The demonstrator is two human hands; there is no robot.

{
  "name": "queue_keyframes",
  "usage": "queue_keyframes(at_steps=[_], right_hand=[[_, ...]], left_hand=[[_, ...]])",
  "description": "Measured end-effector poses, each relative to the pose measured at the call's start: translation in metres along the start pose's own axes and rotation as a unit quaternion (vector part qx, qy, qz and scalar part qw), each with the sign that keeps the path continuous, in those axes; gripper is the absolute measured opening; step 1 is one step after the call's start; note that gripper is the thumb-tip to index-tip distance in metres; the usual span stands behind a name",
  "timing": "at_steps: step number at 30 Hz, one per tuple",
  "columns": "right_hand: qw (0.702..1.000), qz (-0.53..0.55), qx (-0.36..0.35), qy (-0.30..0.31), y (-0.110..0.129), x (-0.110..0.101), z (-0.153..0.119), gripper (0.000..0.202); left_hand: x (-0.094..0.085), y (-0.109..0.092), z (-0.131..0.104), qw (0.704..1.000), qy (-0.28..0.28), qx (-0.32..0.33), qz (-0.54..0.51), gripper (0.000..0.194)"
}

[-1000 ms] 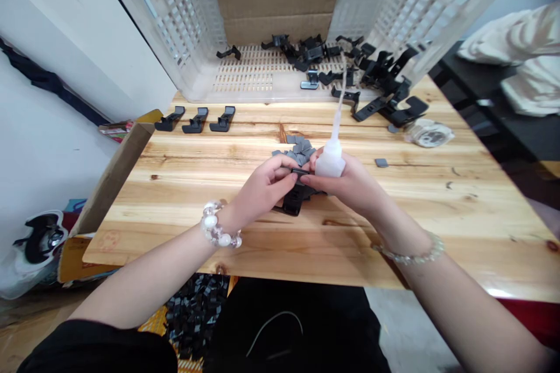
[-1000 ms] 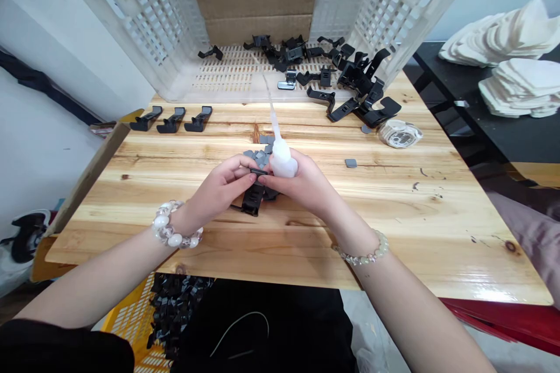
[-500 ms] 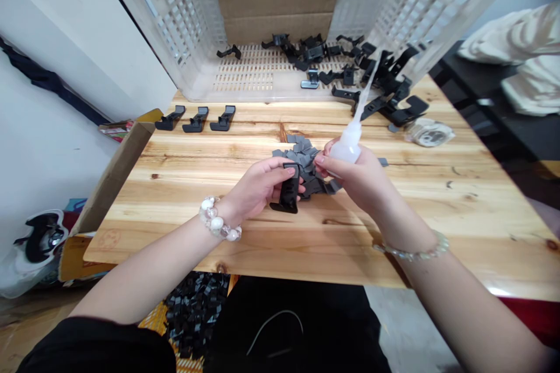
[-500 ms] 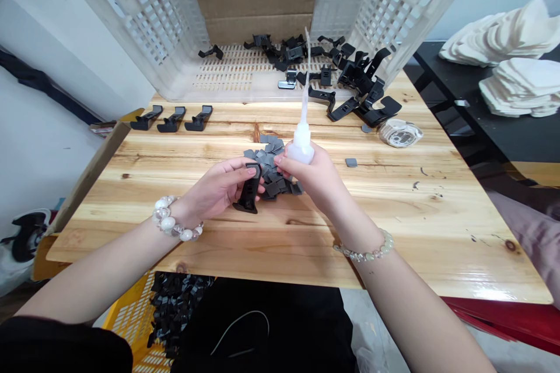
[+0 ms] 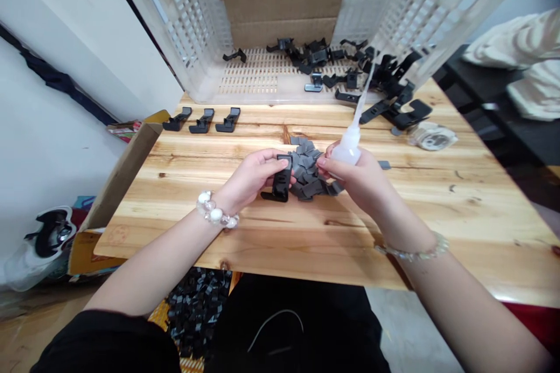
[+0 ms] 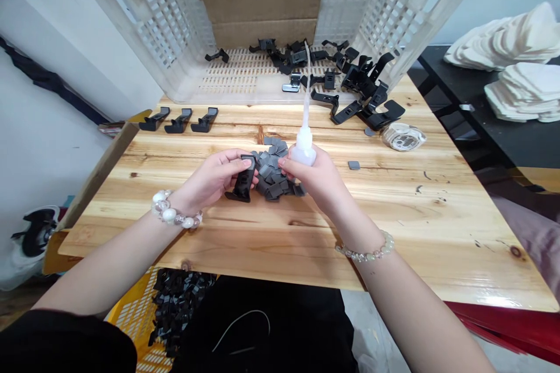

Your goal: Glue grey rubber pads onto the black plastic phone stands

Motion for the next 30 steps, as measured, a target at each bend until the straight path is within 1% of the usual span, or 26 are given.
queue_keyframes(at_steps=[5,8,10,14,17,19,22,26,30], right_hand=[[1.000,0.006,0.002,-0.006,-0.001,0.000,0.002,0.029],[1.000,0.014,0.019,-0.017,-0.003,-0.001,0.006,0.029],[0.999,0.022,0.026,-0.026,-0.003,-0.002,0.010,0.027],[0.999,0.025,0.027,-0.038,-0.004,-0.008,0.016,0.021],[0.998,0.031,0.018,-0.045,-0.003,-0.014,0.020,0.018],[0.998,0.035,0.016,-0.055,-0.003,-0.018,0.021,0.017],[0.997,0.037,0.010,-0.066,0.000,-0.020,0.022,0.017],[0.998,0.033,-0.002,-0.059,0.000,-0.016,0.020,0.019],[0.998,0.020,-0.024,-0.053,-0.003,-0.010,0.019,0.021]], left_hand=[[-0.013,-0.003,0.010,0.995,-0.061,0.055,0.050,0.012],[-0.027,-0.014,0.025,0.982,-0.092,0.080,0.143,0.018],[-0.040,-0.024,0.043,0.966,-0.117,0.100,0.208,0.021],[-0.064,-0.040,0.092,0.932,-0.149,0.127,0.306,0.024],[-0.070,-0.045,0.121,0.891,-0.164,0.143,0.398,0.028],[-0.067,-0.045,0.131,0.858,-0.161,0.172,0.456,0.034],[-0.050,-0.039,0.137,0.821,-0.118,0.212,0.517,0.038],[-0.022,-0.020,0.144,0.800,-0.036,0.221,0.556,0.037],[0.000,-0.003,0.161,0.794,0.016,0.214,0.569,0.040]])
Point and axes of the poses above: each hand's wrist, its own z-axis towards the middle knuckle, its own x-axis out of the palm, y = z × x, the point moved 2 cm from there along z, towards the middle knuckle, and after that the axes turned 14 degrees about x, right-handed, at the moved point
